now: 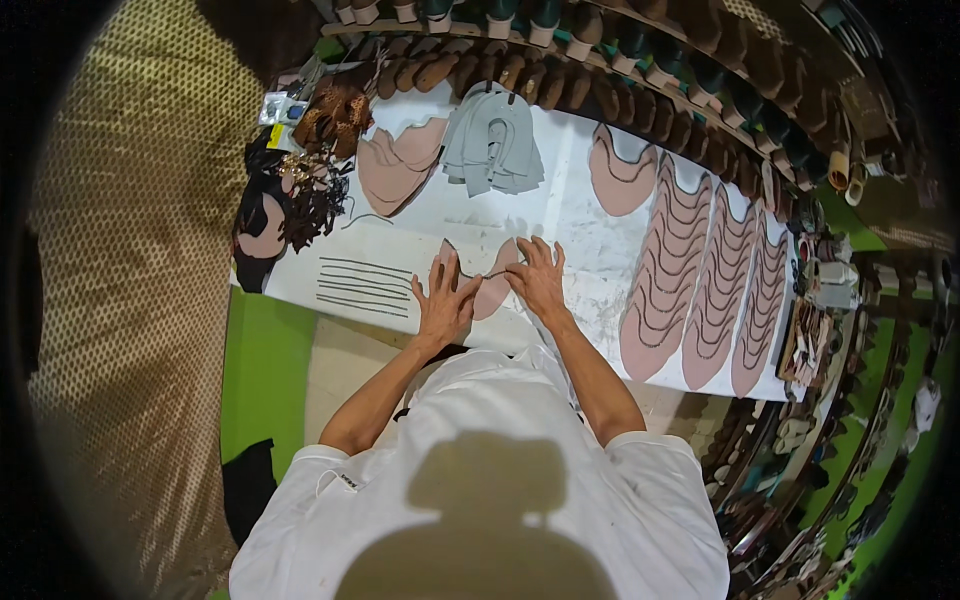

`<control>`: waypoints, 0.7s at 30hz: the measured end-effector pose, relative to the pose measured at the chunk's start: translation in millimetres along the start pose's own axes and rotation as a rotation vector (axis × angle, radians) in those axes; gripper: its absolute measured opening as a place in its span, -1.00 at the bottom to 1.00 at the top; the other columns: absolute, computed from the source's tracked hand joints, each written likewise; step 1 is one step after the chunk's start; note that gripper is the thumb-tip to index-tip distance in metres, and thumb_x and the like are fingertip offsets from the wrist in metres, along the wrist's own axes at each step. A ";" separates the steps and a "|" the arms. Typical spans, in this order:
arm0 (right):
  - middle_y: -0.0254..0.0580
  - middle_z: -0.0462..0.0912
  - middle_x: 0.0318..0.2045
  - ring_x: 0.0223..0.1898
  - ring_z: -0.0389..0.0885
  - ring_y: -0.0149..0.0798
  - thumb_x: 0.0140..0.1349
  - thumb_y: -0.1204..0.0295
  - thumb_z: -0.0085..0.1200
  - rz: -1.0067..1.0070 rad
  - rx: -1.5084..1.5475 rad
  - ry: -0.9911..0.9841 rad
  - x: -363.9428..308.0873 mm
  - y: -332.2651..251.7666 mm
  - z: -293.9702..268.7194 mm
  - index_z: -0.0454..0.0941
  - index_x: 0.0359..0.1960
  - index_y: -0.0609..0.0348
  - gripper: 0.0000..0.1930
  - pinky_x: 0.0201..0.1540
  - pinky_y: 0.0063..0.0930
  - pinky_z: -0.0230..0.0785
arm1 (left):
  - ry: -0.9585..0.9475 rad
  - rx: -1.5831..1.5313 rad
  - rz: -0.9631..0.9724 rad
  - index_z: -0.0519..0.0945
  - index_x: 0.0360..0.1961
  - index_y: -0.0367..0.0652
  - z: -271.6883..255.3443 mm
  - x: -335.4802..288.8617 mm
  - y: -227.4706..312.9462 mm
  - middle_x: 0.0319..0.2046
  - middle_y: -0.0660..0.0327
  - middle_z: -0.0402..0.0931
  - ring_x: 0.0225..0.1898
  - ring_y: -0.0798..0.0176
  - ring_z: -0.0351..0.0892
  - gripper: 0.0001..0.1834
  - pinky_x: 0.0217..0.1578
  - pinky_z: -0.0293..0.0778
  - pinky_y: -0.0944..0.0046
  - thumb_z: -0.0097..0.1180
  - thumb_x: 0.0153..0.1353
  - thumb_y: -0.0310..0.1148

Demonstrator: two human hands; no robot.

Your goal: Smoothing and organizing shoe upper components on a workbench.

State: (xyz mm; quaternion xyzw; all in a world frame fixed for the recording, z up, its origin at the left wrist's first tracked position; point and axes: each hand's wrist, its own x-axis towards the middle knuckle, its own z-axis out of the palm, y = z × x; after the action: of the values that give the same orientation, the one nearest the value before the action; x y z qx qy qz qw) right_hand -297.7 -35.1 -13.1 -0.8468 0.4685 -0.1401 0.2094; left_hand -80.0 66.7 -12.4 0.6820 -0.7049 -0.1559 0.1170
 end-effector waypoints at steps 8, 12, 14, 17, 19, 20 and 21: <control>-0.14 0.48 0.33 0.51 0.17 0.12 0.18 0.34 0.34 -0.081 0.133 -0.040 20.4 9.9 -10.9 0.75 -0.36 0.11 -0.87 0.52 0.40 -0.30 | -0.011 0.077 -0.099 0.57 0.34 0.39 8.1 -6.7 14.2 0.66 0.10 -0.13 0.63 -0.21 -0.17 -0.41 0.34 -0.27 -0.74 0.20 0.27 -0.29; -0.16 0.45 0.35 0.52 0.12 0.13 0.16 0.26 0.33 -0.131 0.089 -0.081 27.2 21.7 -5.4 0.78 -0.42 0.04 -0.85 0.52 0.43 -0.34 | 0.004 0.070 -0.071 0.61 0.28 0.27 3.0 0.0 19.6 0.67 0.06 -0.15 0.65 -0.16 -0.23 -0.41 0.36 -0.29 -0.72 0.23 0.18 -0.39; -0.15 0.45 0.34 0.53 0.11 0.13 0.14 0.26 0.33 -0.143 0.088 -0.089 28.3 24.4 -2.0 0.78 -0.43 0.04 -0.85 0.52 0.45 -0.35 | -0.004 0.070 -0.068 0.61 0.28 0.26 -0.1 1.2 21.9 0.66 0.05 -0.16 0.65 -0.16 -0.23 -0.40 0.36 -0.29 -0.71 0.24 0.16 -0.40; -0.14 0.46 0.33 0.53 0.11 0.14 0.12 0.26 0.32 -0.149 0.109 -0.086 28.6 27.6 -0.4 0.78 -0.46 0.05 -0.84 0.52 0.46 -0.36 | 0.022 0.023 -0.094 0.59 0.31 0.29 -1.4 2.9 26.9 0.67 0.06 -0.18 0.66 -0.15 -0.25 -0.34 0.36 -0.29 -0.71 0.26 0.13 -0.42; -0.13 0.46 0.33 0.53 0.11 0.13 0.11 0.26 0.32 -0.150 0.096 -0.103 30.8 26.3 -2.1 0.78 -0.45 0.05 -0.84 0.51 0.46 -0.36 | 0.000 0.036 -0.087 0.58 0.34 0.31 -0.3 1.1 27.4 0.67 0.07 -0.19 0.66 -0.16 -0.28 -0.31 0.36 -0.27 -0.71 0.27 0.13 -0.43; -0.13 0.46 0.33 0.53 0.11 0.13 0.11 0.26 0.32 -0.151 0.099 -0.105 32.3 25.6 -2.7 0.78 -0.45 0.05 -0.84 0.51 0.46 -0.36 | -0.002 0.038 -0.090 0.58 0.34 0.31 0.0 0.3 27.1 0.67 0.07 -0.19 0.66 -0.16 -0.28 -0.31 0.36 -0.27 -0.71 0.27 0.13 -0.43; -0.13 0.47 0.32 0.53 0.11 0.13 0.10 0.26 0.32 -0.150 0.100 -0.121 34.3 25.9 -3.8 0.78 -0.45 0.04 -0.84 0.51 0.46 -0.36 | -0.025 0.050 -0.104 0.57 0.35 0.32 0.6 0.3 27.1 0.67 0.07 -0.19 0.66 -0.16 -0.28 -0.30 0.35 -0.26 -0.72 0.28 0.13 -0.43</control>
State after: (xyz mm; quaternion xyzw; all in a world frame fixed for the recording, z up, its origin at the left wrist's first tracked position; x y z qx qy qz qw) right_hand -300.4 -77.4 -20.9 -0.8749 0.3827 -0.1274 0.2682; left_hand -105.3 67.0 -2.6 0.7182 -0.6737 -0.1527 0.0830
